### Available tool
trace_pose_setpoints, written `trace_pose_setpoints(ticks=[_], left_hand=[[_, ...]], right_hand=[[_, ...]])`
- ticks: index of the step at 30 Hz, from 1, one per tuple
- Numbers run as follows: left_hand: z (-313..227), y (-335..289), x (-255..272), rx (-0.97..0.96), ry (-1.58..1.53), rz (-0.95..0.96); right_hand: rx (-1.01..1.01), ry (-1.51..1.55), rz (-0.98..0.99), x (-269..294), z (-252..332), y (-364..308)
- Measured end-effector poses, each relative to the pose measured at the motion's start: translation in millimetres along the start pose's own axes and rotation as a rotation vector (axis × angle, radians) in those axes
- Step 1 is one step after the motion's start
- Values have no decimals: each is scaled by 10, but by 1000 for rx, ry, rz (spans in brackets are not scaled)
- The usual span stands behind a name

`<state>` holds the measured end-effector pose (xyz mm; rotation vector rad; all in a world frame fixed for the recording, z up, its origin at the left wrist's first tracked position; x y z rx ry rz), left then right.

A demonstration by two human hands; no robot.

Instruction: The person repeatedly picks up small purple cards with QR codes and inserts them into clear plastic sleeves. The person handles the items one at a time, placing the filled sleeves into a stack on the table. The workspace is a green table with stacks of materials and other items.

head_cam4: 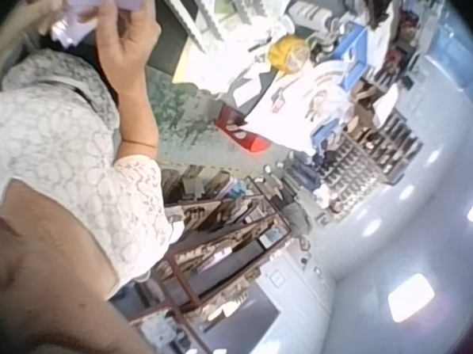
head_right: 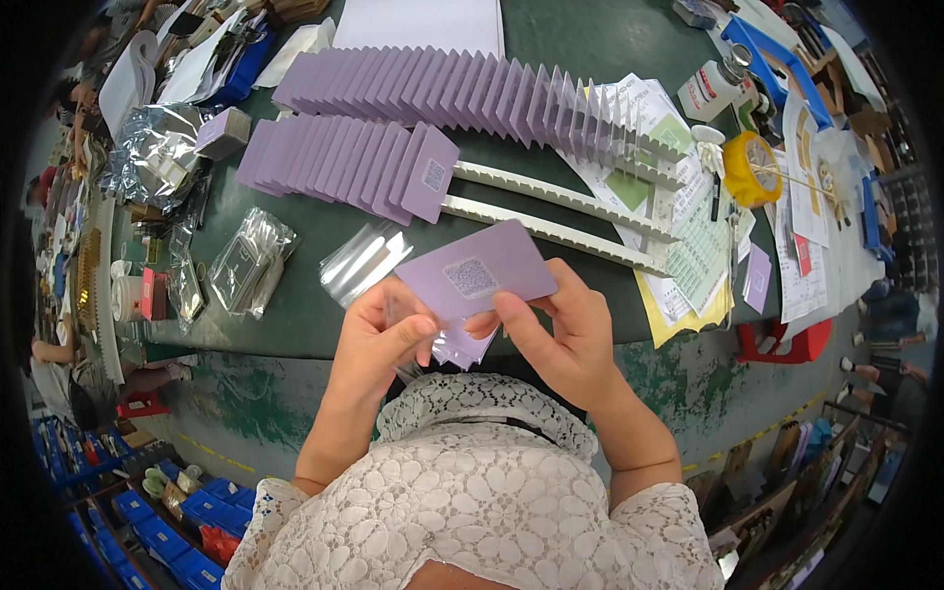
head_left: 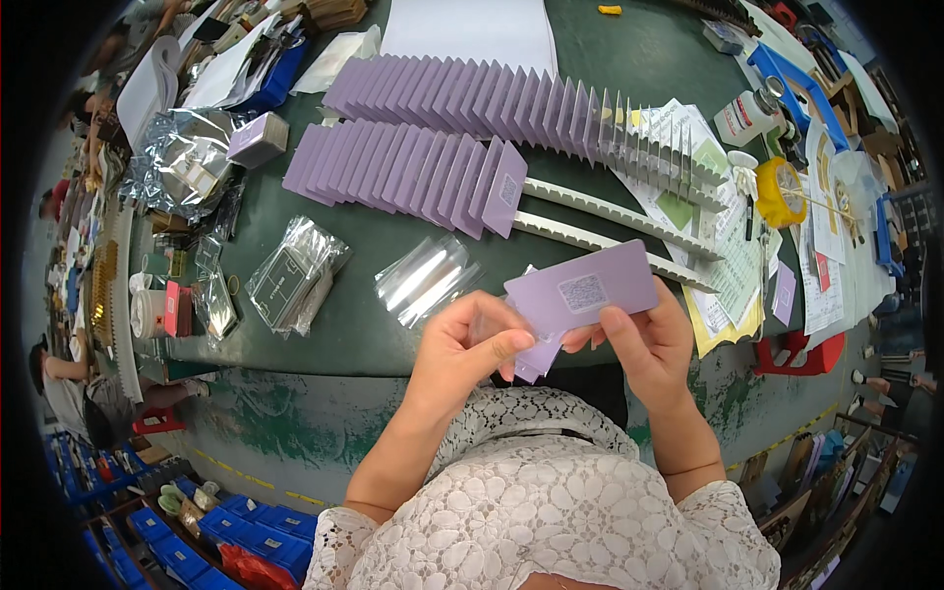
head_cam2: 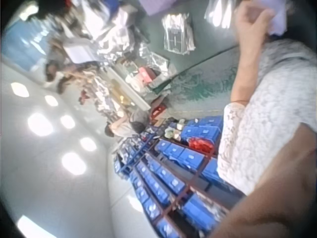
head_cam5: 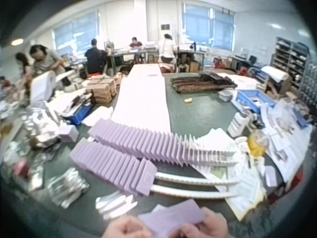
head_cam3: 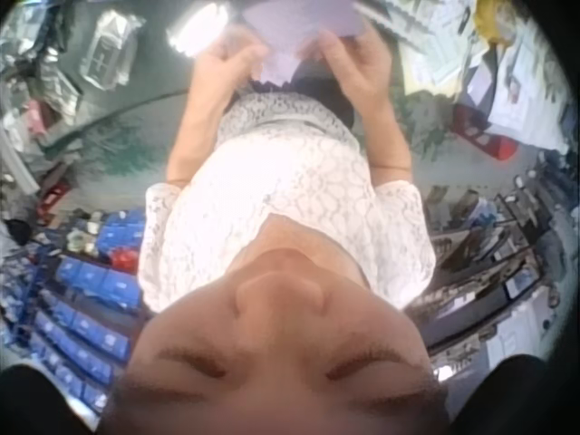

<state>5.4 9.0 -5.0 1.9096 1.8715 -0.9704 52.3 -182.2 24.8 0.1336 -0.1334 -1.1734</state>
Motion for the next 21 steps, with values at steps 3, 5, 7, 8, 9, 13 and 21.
trace_pose_setpoints(ticks=[3,5,7,8,9,13,21], left_hand=[[18,6,0,67,-64,-70],[12,3,9,68,-61,-109],[-18,3,3,31,11,-102],[-7,5,-13,26,23,-107],[14,4,-33,19,36,-115],[49,18,-2,-34,183,-85],[72,56,-12,-11,150,-126]], right_hand=[[-90,-32,12,20,-17,-19],[-189,-34,39,39,-48,-20],[-313,-20,80,59,-74,-12],[-285,-52,93,58,-96,-11],[-256,-82,108,44,-146,-9],[-200,-140,90,23,-68,45],[-162,-285,231,-52,-210,-39]])
Point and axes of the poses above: each hand's wrist, its own y-axis towards the middle knuckle, its own x-axis out of the back of the hand, z = x × y, the point moved 2 cm from there along y, towards the middle knuckle, and after that the axes turned 12 degrees about -y, right-handed, at the moved point
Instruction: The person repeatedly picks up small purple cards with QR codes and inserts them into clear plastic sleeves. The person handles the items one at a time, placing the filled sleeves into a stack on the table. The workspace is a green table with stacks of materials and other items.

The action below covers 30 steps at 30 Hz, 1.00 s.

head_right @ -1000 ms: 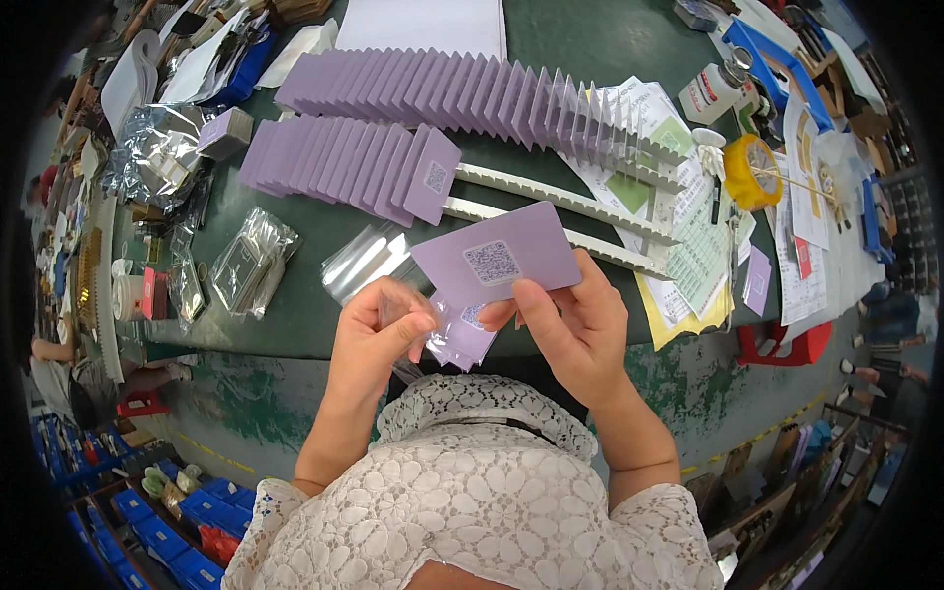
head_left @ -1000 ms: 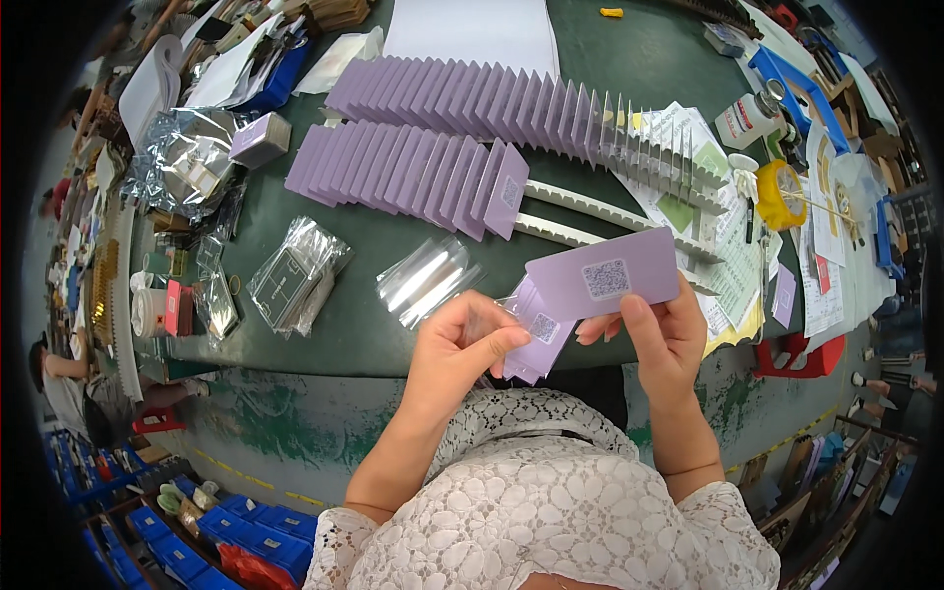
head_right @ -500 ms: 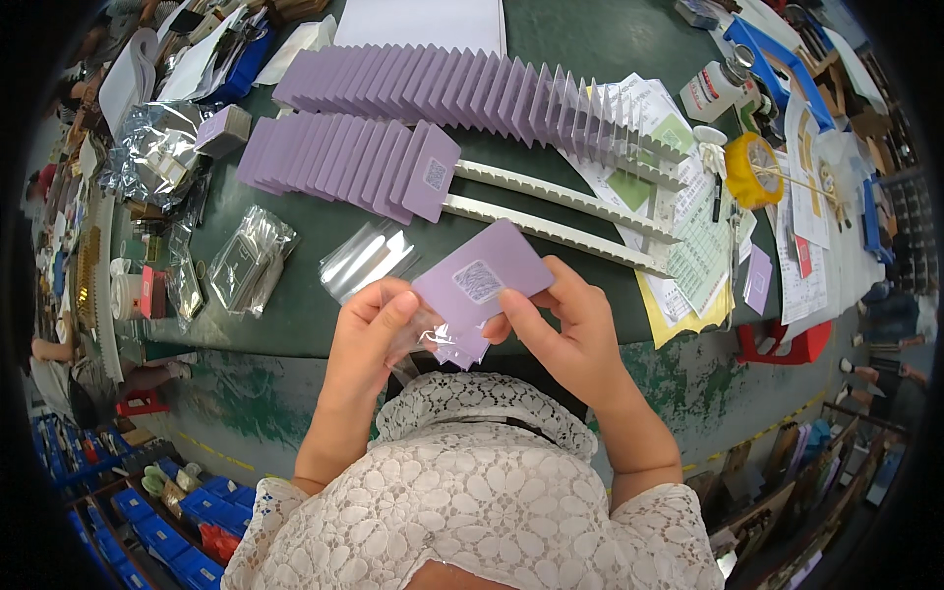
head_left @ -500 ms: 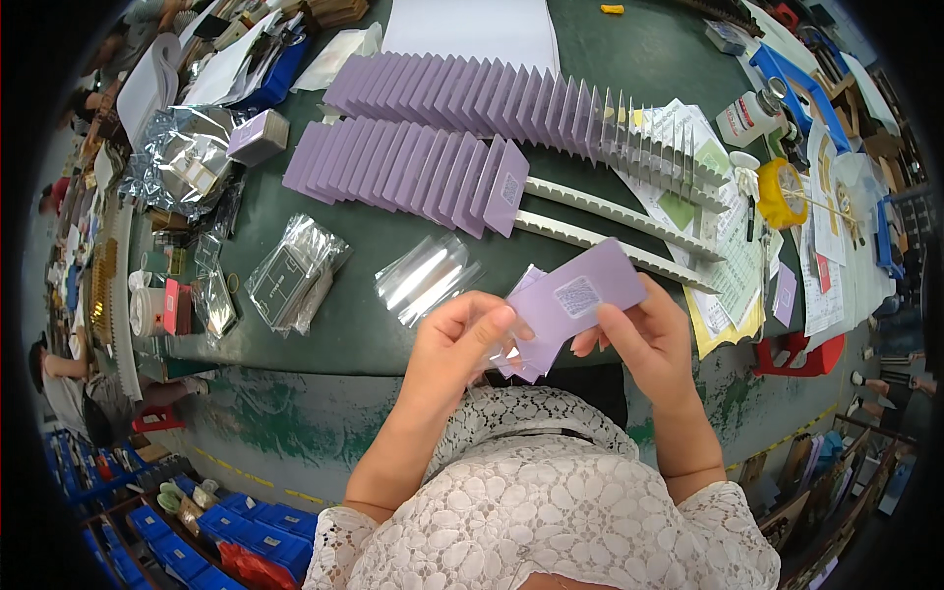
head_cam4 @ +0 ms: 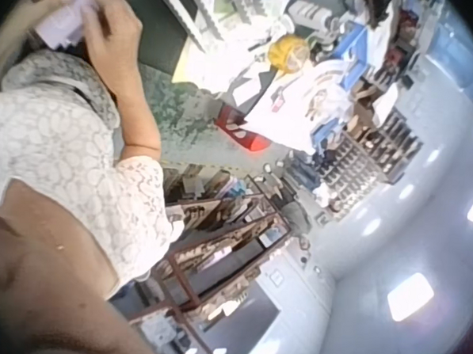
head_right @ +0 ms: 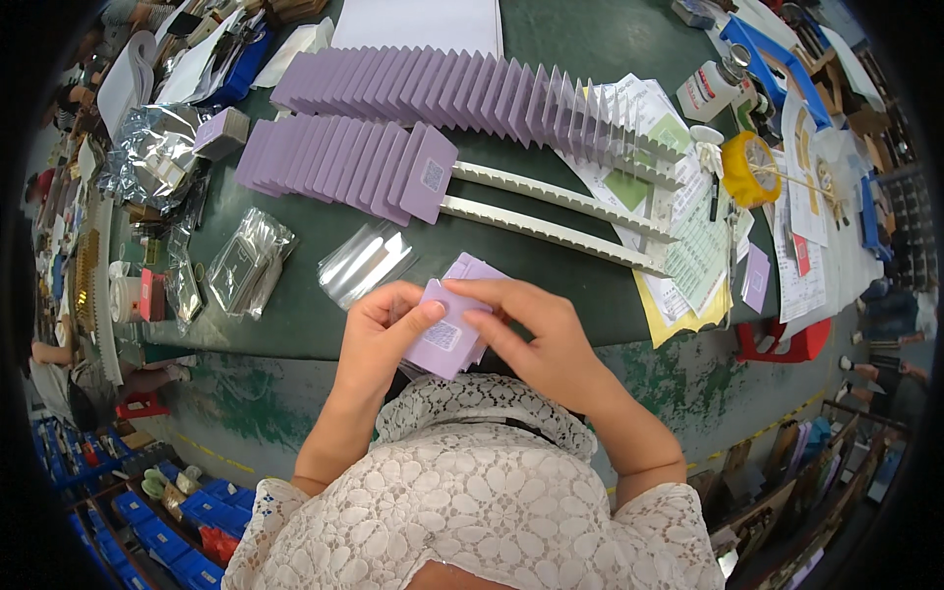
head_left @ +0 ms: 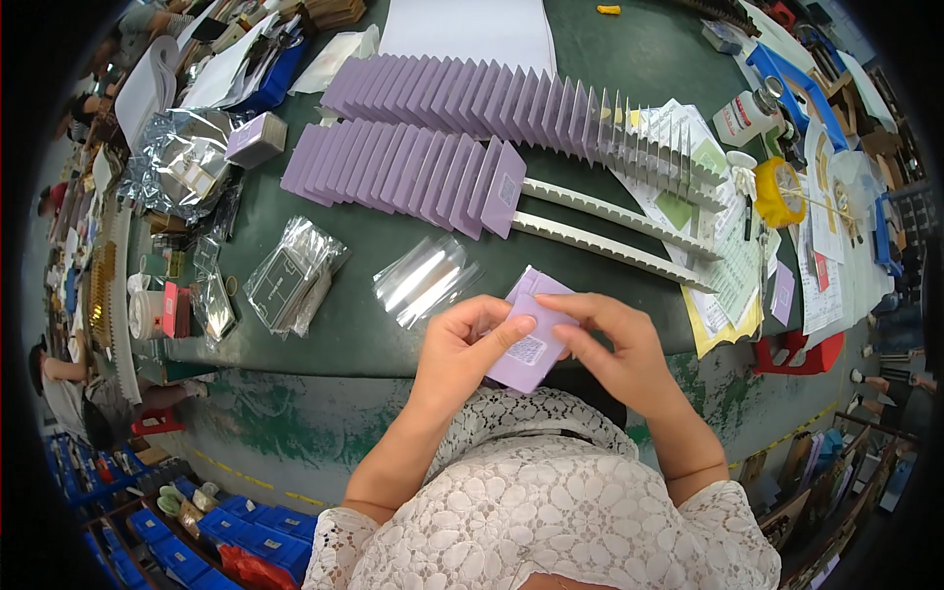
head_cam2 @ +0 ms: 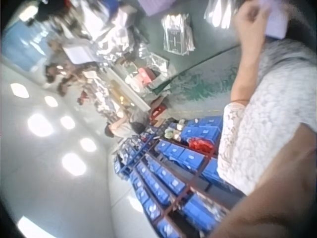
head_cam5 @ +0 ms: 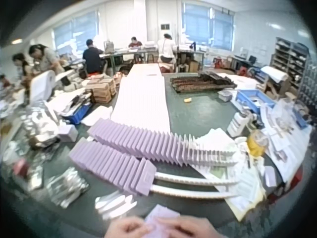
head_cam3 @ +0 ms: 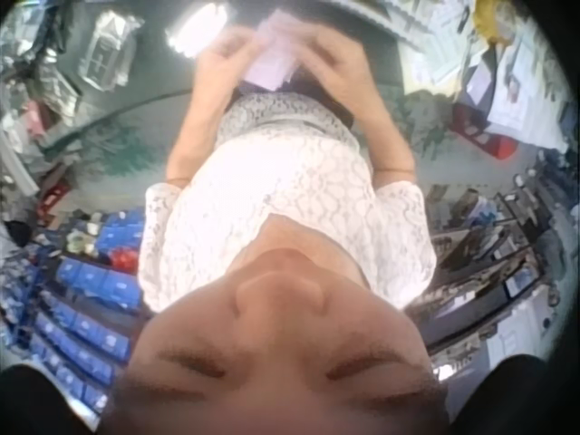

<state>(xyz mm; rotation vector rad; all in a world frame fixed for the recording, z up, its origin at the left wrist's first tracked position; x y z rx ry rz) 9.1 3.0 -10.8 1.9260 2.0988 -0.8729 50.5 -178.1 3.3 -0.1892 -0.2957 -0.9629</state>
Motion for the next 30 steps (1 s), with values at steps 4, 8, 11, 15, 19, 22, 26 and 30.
trace_pose_setpoints(ticks=[4,8,11,15,19,22,26,30], left_hand=[[-78,85,158,-52,25,-151],[-145,137,358,-79,-58,-239],[-133,120,333,-60,-75,-206],[-134,84,275,-13,-72,-185],[-155,46,303,-19,-60,-182],[-145,34,331,-9,-54,-166],[-108,27,195,62,-90,-42],[-31,30,62,115,-62,68]], right_hand=[[-95,0,-34,73,-86,47],[264,-699,-286,201,-19,224],[308,-529,-255,239,18,537],[442,-602,-256,136,69,968],[404,-623,-179,81,-39,1130],[421,-503,-177,140,23,1061],[420,-123,-98,142,-52,680],[333,-52,-57,110,-155,320]])
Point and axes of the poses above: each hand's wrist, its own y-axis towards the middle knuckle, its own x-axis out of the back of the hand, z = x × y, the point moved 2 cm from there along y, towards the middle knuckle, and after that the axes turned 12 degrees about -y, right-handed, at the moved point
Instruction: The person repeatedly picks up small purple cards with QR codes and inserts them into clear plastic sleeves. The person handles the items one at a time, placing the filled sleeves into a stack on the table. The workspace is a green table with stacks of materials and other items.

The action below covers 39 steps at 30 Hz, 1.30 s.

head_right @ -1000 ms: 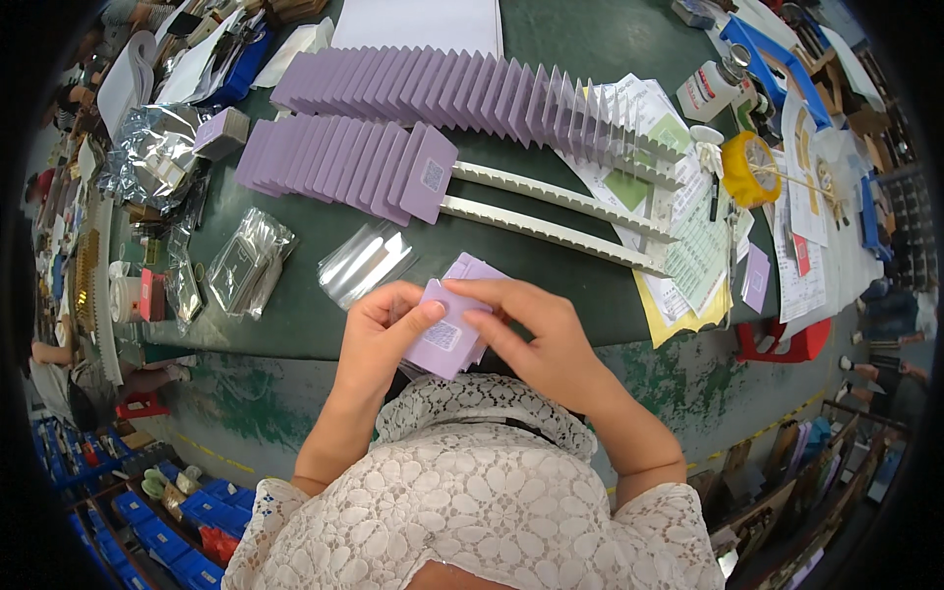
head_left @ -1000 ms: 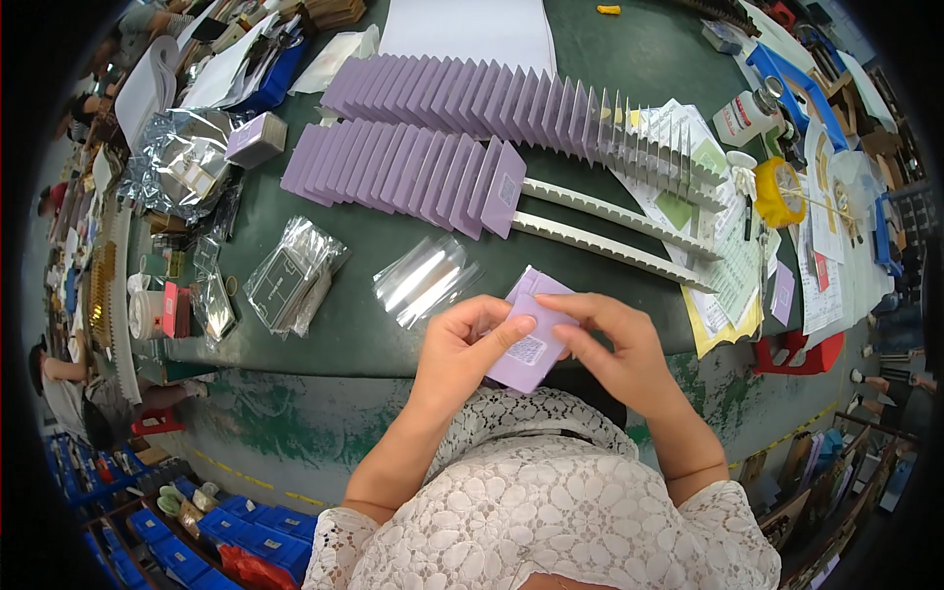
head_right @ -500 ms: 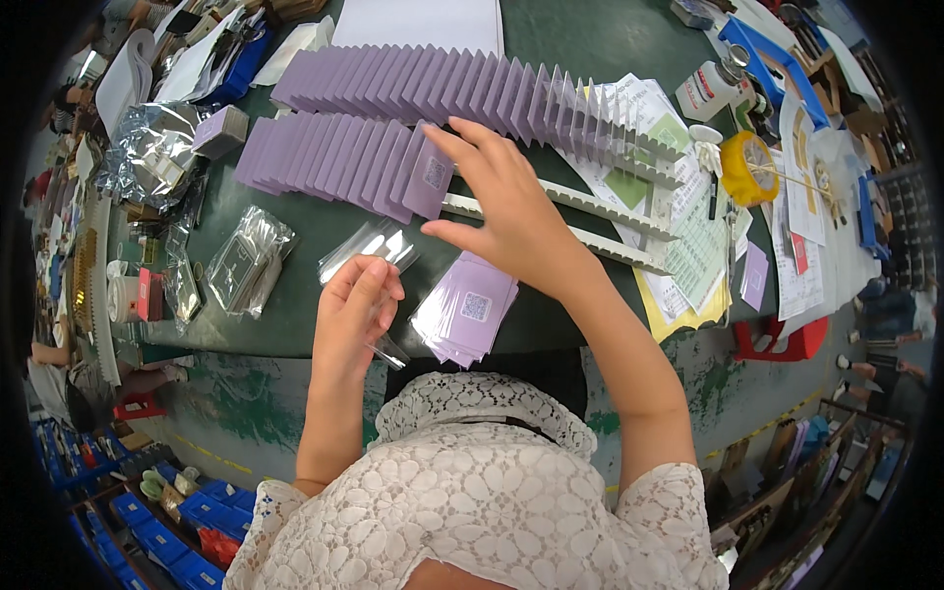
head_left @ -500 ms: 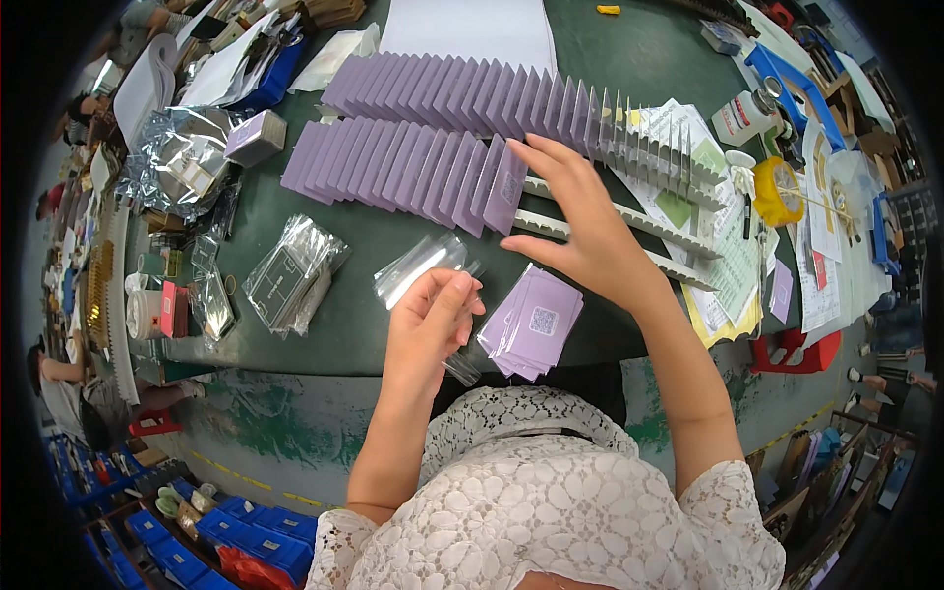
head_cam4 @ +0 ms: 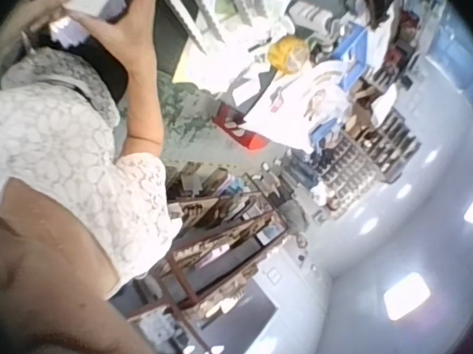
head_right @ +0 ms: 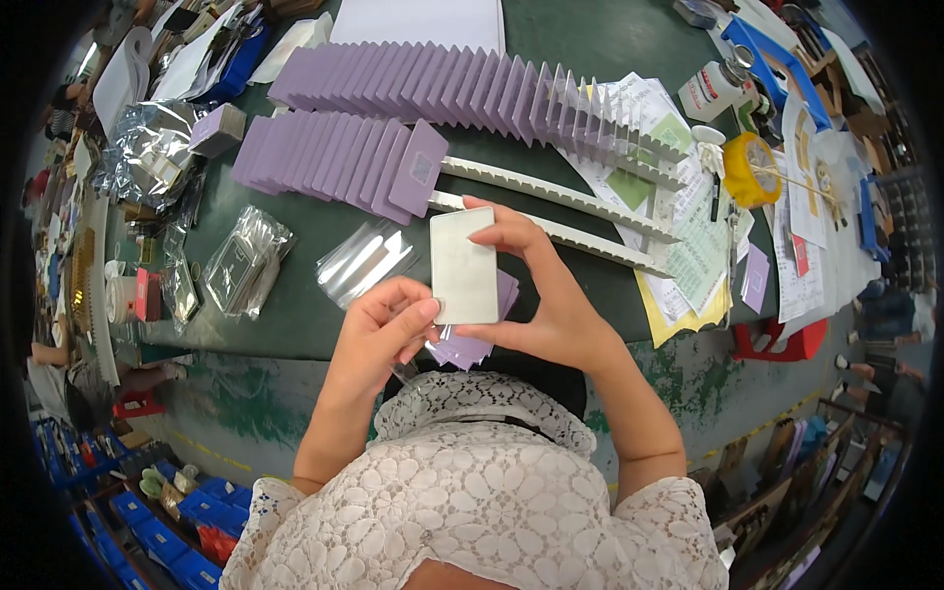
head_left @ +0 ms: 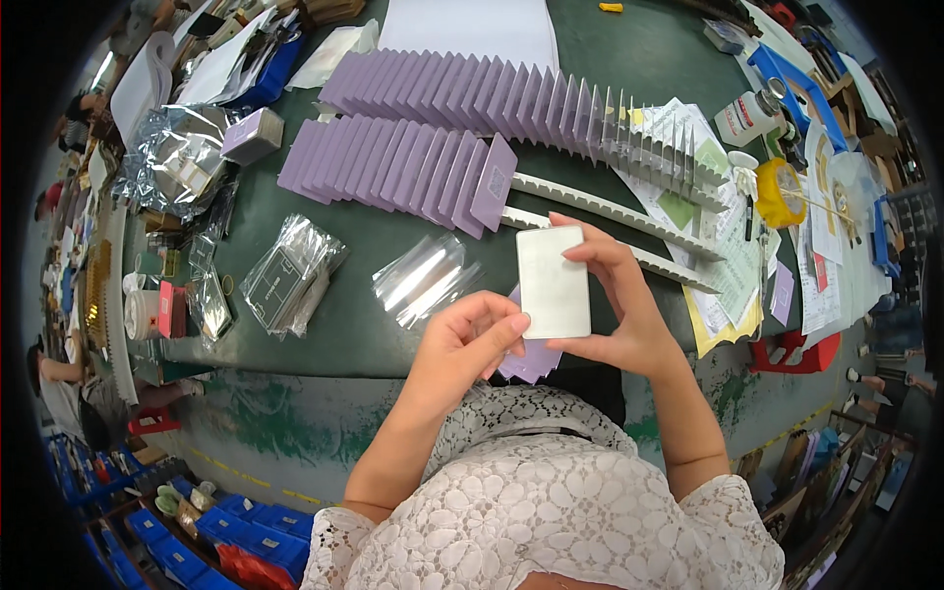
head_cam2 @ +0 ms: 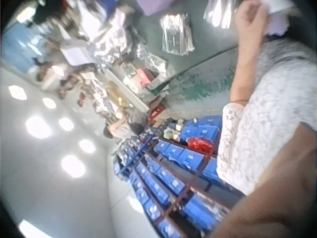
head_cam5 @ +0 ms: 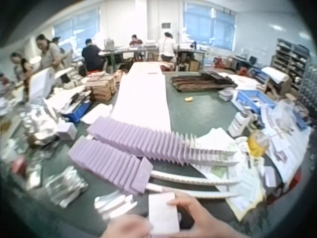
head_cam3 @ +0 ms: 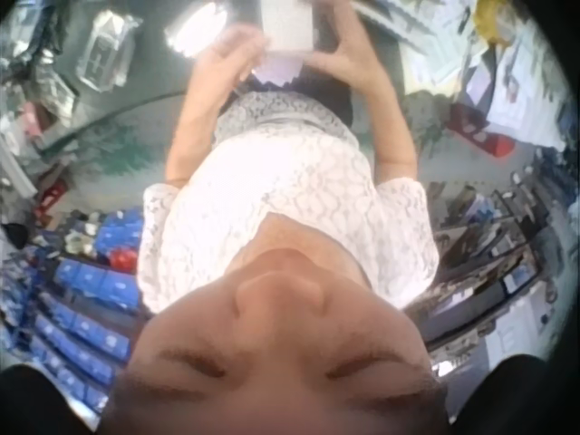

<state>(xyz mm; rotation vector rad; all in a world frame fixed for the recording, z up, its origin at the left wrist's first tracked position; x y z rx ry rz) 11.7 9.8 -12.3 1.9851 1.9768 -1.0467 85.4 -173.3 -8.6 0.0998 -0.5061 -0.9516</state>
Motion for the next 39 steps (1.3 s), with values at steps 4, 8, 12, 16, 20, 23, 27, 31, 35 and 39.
trace_pose_setpoints(ticks=[4,8,12,16,20,23,27,31,35,39], left_hand=[[3,-7,-51,-35,108,-30],[-8,-18,-78,-60,101,13],[8,-10,-69,-109,8,-61],[-9,-35,-57,-111,-6,-143],[-12,-7,90,-73,105,-117],[-83,33,162,-136,275,-223],[-242,189,276,-470,718,-354],[-285,181,221,-593,1032,-394],[-241,195,339,-777,1184,-261],[-267,139,426,-760,1169,-273]], right_hand=[[-5,-260,-53,112,138,-139],[22,-286,-169,126,132,-207],[0,-214,-247,128,109,-225],[0,-253,-269,142,96,-236],[-119,-154,-262,135,-18,-290],[-334,196,-291,88,68,-256],[-421,354,-266,60,77,-237],[-439,433,-249,62,90,-247],[-119,-57,-328,77,105,-272],[-73,-65,-326,58,143,-266]])
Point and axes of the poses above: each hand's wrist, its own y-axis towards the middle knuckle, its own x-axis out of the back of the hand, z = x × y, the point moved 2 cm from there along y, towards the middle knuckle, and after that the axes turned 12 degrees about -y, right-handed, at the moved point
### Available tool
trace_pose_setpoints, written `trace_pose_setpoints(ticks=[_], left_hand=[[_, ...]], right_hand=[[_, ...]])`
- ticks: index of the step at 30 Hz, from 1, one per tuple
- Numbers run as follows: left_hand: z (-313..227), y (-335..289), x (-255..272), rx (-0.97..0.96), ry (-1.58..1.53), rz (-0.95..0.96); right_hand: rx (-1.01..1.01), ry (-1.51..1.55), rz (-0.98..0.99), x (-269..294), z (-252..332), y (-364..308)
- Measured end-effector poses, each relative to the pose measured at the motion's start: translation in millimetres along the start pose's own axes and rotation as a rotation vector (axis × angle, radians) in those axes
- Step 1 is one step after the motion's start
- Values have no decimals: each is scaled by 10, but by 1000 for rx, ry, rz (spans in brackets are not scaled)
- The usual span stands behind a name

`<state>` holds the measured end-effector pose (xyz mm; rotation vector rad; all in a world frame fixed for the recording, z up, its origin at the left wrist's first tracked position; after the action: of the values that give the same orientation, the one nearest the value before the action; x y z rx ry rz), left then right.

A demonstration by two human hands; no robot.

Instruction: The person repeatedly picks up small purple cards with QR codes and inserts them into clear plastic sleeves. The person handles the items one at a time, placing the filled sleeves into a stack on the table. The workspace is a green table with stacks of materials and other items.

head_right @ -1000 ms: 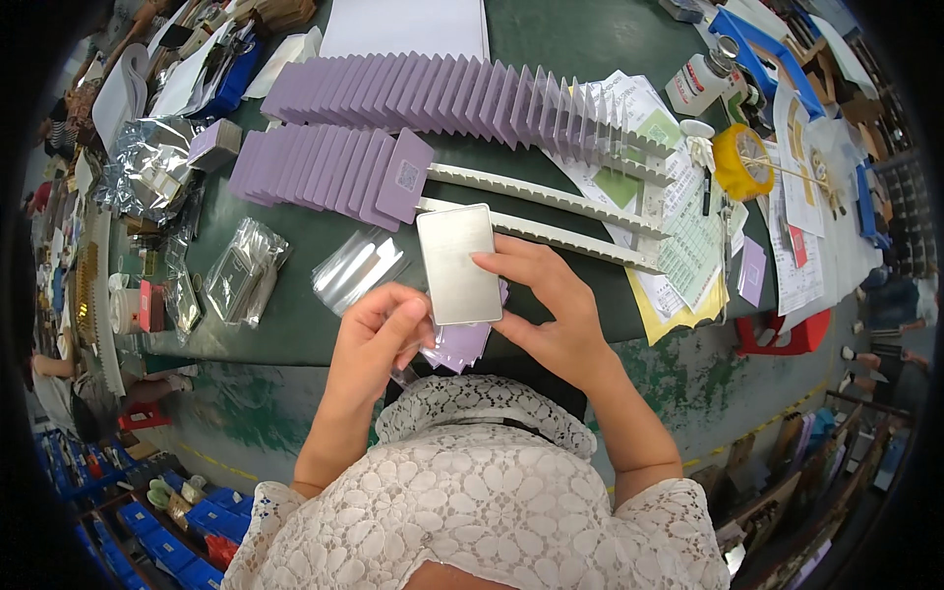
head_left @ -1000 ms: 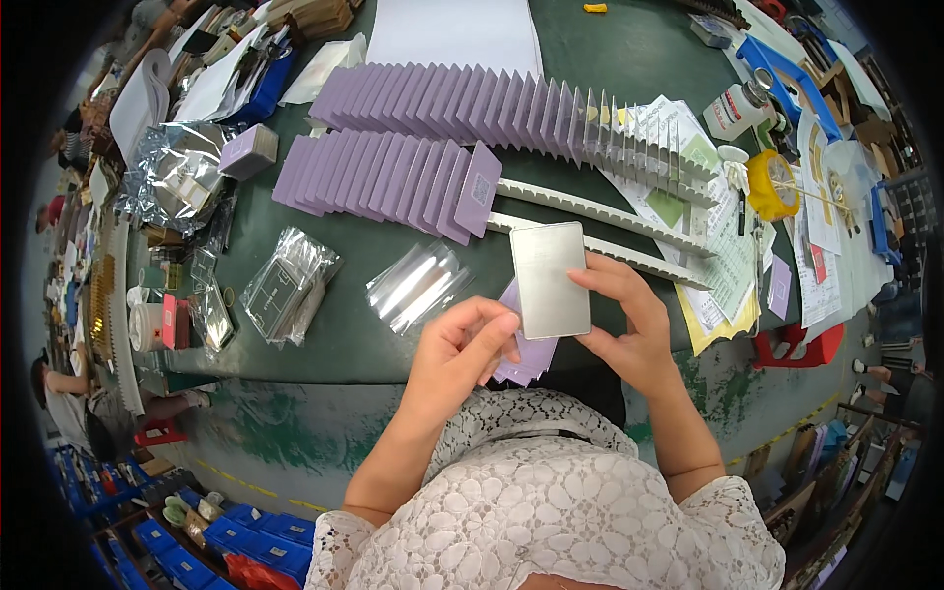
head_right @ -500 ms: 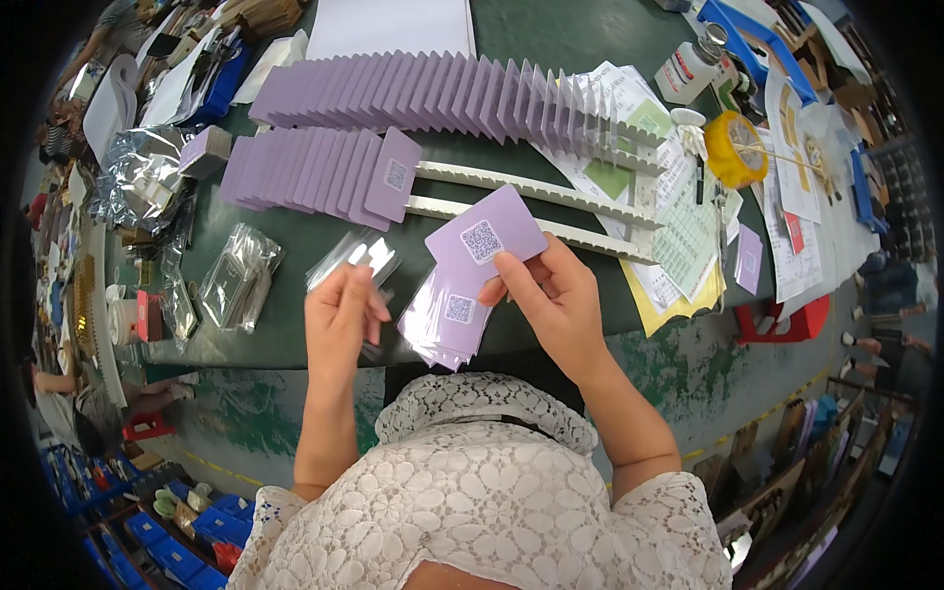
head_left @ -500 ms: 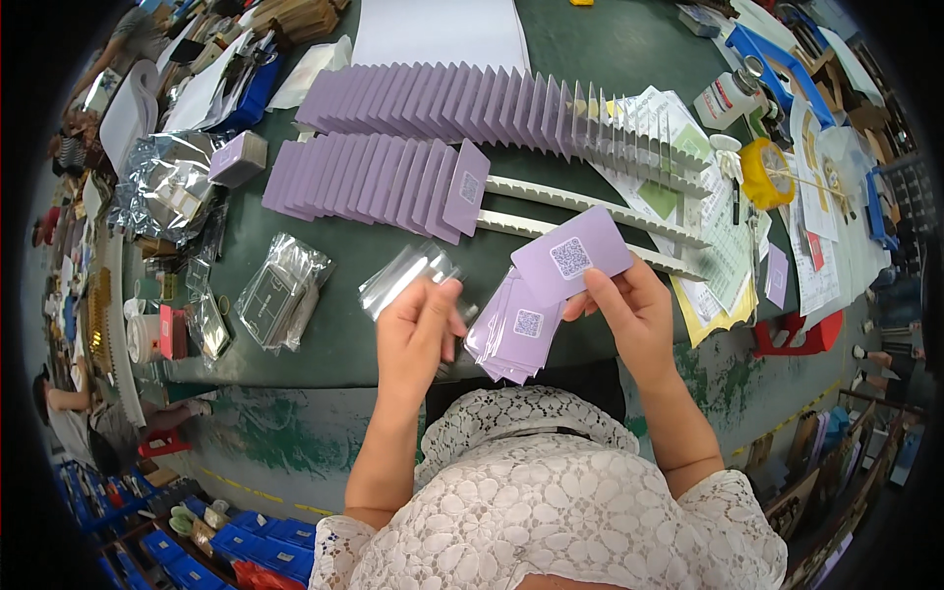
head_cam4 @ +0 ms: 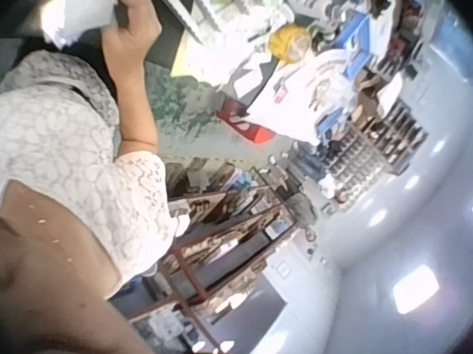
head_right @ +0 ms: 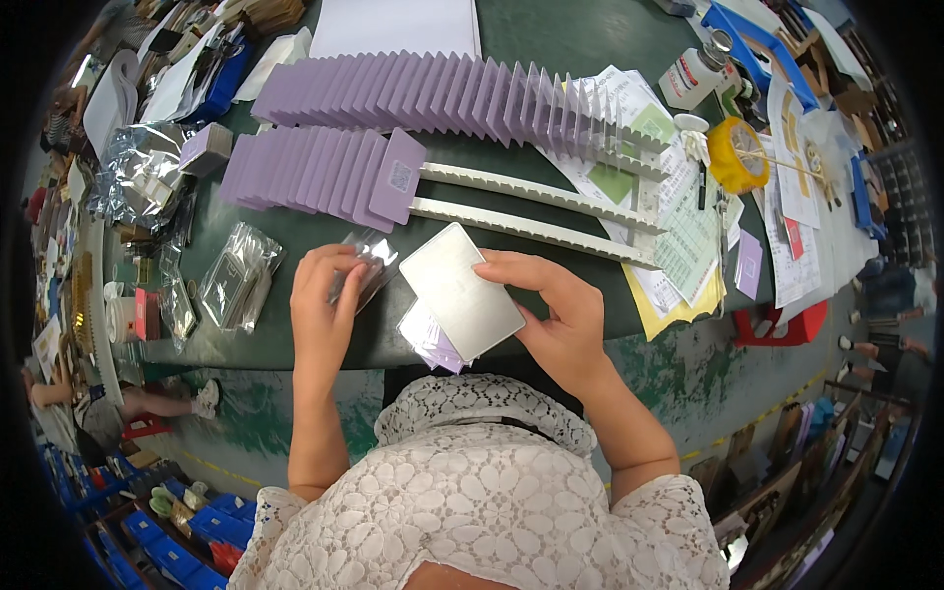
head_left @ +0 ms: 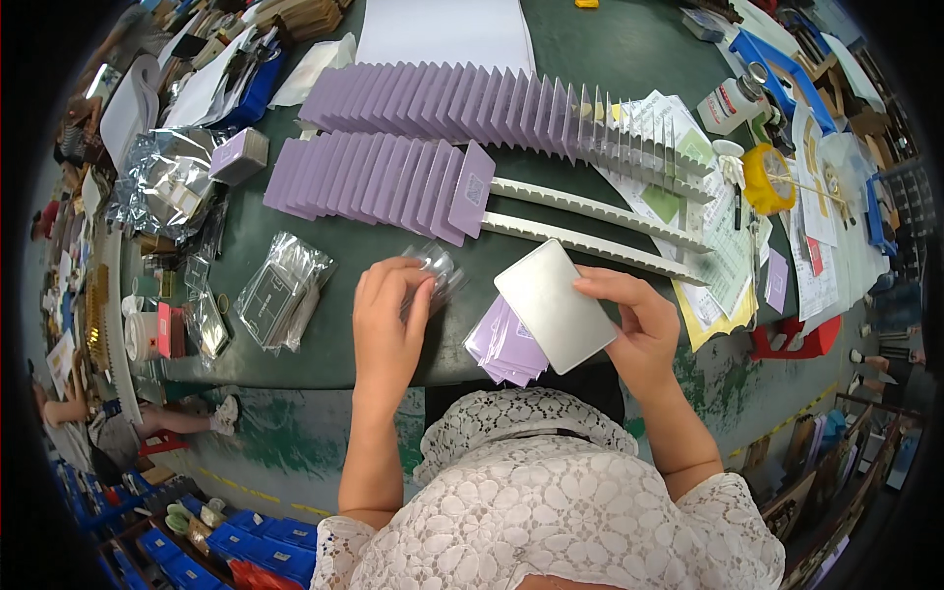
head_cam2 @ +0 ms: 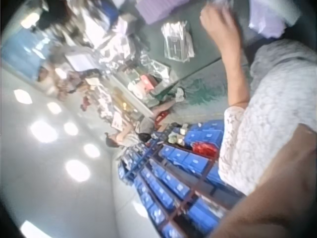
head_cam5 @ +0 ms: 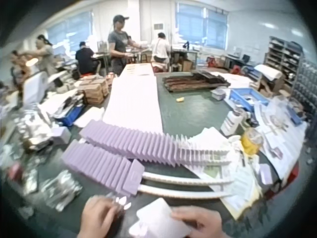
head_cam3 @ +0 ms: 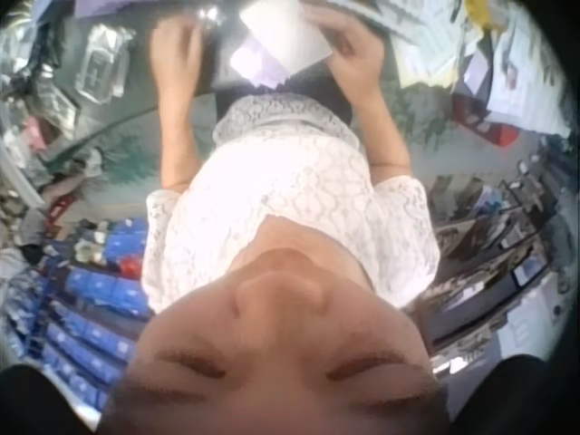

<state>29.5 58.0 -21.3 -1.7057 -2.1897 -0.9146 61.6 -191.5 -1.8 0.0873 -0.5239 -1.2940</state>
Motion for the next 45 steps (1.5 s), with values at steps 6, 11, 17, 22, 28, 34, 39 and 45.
trace_pose_setpoints(ticks=[6,11,17,22,28,34,39,45], left_hand=[[-138,40,230,-63,142,-81],[-348,104,351,-85,-26,-248],[-504,-30,142,277,-558,-121],[-591,-49,5,468,-935,92],[-643,-45,-27,512,-1046,157],[-624,-75,-28,509,-1049,149],[-610,-82,-21,530,-1040,146],[-600,-70,-52,531,-1044,182]], right_hand=[[48,21,-25,-12,-8,0],[52,-36,-36,34,-27,-13],[134,-77,-34,16,104,-5],[216,-105,2,15,176,-11],[283,-144,49,18,179,-26],[297,-172,51,11,190,-22],[270,-166,40,2,176,-38],[-193,309,-66,49,308,-39]])
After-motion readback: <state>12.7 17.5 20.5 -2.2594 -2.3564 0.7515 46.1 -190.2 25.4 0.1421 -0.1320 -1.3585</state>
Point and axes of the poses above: each hand's wrist, its own y-axis towards the middle knuckle, its own x-axis out of the back of the hand, z = x × y, the point moved 2 cm from there along y, towards the middle knuckle, and after that the axes turned 12 degrees about -y, right-handed, at the moved point
